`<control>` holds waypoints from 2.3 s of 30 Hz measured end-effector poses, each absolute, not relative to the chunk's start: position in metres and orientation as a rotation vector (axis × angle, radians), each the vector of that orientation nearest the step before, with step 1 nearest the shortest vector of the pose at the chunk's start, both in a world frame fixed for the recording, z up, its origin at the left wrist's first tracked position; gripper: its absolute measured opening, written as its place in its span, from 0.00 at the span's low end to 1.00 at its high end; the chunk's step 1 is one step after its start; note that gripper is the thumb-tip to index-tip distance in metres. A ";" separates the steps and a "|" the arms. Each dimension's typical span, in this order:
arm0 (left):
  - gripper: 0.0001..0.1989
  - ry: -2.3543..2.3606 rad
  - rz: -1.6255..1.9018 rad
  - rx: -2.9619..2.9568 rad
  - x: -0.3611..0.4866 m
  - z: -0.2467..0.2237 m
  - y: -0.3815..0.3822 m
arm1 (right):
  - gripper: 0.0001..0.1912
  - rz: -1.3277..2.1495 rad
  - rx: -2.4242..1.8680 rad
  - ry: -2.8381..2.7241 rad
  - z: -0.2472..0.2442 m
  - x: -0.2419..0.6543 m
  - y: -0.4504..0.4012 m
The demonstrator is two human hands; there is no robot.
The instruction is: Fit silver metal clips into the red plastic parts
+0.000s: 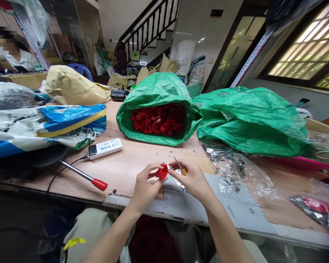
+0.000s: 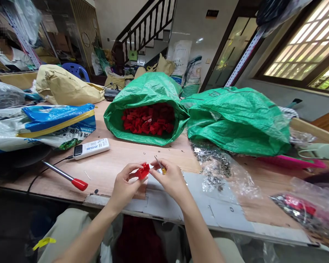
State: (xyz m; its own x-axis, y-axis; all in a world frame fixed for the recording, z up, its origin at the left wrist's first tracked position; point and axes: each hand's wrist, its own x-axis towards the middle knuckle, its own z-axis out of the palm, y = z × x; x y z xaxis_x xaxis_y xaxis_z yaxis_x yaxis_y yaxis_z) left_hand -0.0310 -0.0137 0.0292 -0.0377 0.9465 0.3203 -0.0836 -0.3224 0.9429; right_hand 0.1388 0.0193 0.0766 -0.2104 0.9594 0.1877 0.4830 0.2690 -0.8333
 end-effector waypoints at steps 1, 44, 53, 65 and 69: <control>0.11 0.985 1.506 1.384 -0.031 0.028 -0.014 | 0.12 0.834 -1.321 -1.813 0.074 0.140 0.021; 0.14 0.885 1.647 1.556 -0.028 0.016 -0.017 | 0.22 1.765 -1.120 -1.263 0.060 0.136 0.005; 0.18 0.735 1.355 1.067 -0.034 0.026 -0.016 | 0.22 1.895 -1.069 -1.268 0.064 0.146 -0.002; 0.12 0.875 1.108 1.252 -0.023 0.035 -0.027 | 0.07 0.385 -1.575 -1.821 0.047 0.213 0.042; 0.13 0.910 1.167 1.224 -0.022 0.031 -0.024 | 0.08 0.392 -1.587 -2.032 0.043 0.194 0.040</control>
State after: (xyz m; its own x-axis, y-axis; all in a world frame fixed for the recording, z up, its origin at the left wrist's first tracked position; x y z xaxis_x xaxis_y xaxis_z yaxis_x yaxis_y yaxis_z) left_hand -0.0223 -0.0242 0.0312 0.2034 0.9762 0.0747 -0.1656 -0.0409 0.9853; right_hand 0.1936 0.0402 0.0434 -0.1717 0.9588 0.2263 0.8056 0.2688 -0.5280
